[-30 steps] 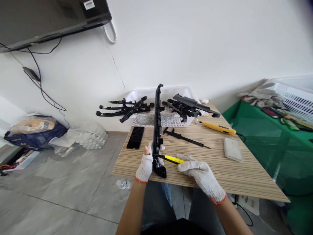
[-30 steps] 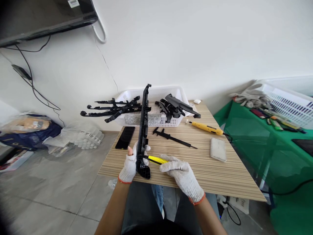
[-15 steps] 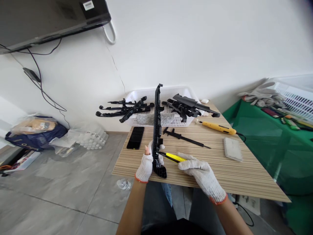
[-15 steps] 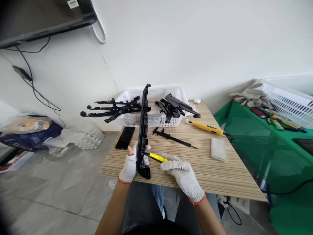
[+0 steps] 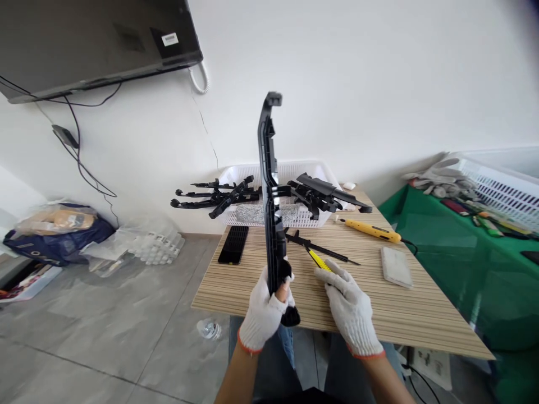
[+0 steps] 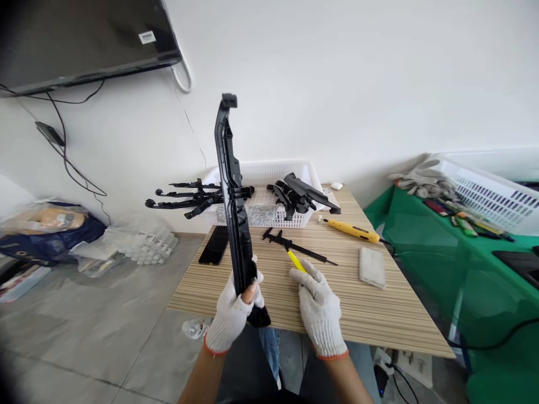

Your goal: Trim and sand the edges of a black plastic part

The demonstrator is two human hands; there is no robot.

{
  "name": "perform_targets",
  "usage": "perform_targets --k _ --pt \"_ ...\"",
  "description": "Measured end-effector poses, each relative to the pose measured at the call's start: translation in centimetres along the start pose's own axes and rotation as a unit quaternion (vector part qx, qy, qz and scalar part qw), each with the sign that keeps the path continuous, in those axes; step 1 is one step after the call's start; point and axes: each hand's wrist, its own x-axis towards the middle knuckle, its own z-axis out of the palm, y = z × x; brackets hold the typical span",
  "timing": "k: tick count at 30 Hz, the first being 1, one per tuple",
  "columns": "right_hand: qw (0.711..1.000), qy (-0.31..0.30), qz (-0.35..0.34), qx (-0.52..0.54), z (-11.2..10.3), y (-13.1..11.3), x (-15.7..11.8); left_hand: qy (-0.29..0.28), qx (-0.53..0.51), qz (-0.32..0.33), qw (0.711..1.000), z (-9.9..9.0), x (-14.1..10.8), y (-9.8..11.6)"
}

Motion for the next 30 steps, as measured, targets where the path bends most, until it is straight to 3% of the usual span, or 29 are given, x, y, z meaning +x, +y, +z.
perform_targets --k 4,9,15,17,20,23,27,30 --pt "1.0 -0.019 -0.008 -0.013 -0.3 0.2 0.0 -0.047 -0.079 -0.04 0.995 0.2 -2.3 0.4" --pt "0.998 -0.054 -0.026 -0.005 -0.7 0.6 0.3 -0.062 -0.176 -0.071 0.98 -0.4 -2.9 0.7" --pt "0.977 -0.162 -0.104 -0.098 -0.2 1.0 1.7 -0.031 -0.362 -0.192 0.912 -0.9 -2.2 0.3" --pt "0.975 -0.137 -0.112 -0.134 -0.1 1.0 2.1 -0.033 -0.393 -0.231 0.89 -1.1 -2.1 -0.2" --pt "0.981 -0.038 -0.108 -0.16 -0.2 0.7 2.4 -0.022 -0.403 -0.256 0.878 -1.3 -1.7 -1.1" --pt "0.98 0.04 -0.095 -0.172 -1.1 0.5 2.9 0.001 -0.378 -0.248 0.892 -1.5 -1.0 -1.8" --pt "0.966 0.075 -0.07 -0.237 -3.5 0.6 5.3 0.019 -0.327 -0.242 0.913 -1.5 0.3 -2.2" --pt "0.94 0.134 0.032 -0.311 -5.8 1.6 7.4 0.013 -0.308 -0.224 0.924 -1.5 1.4 -2.3"
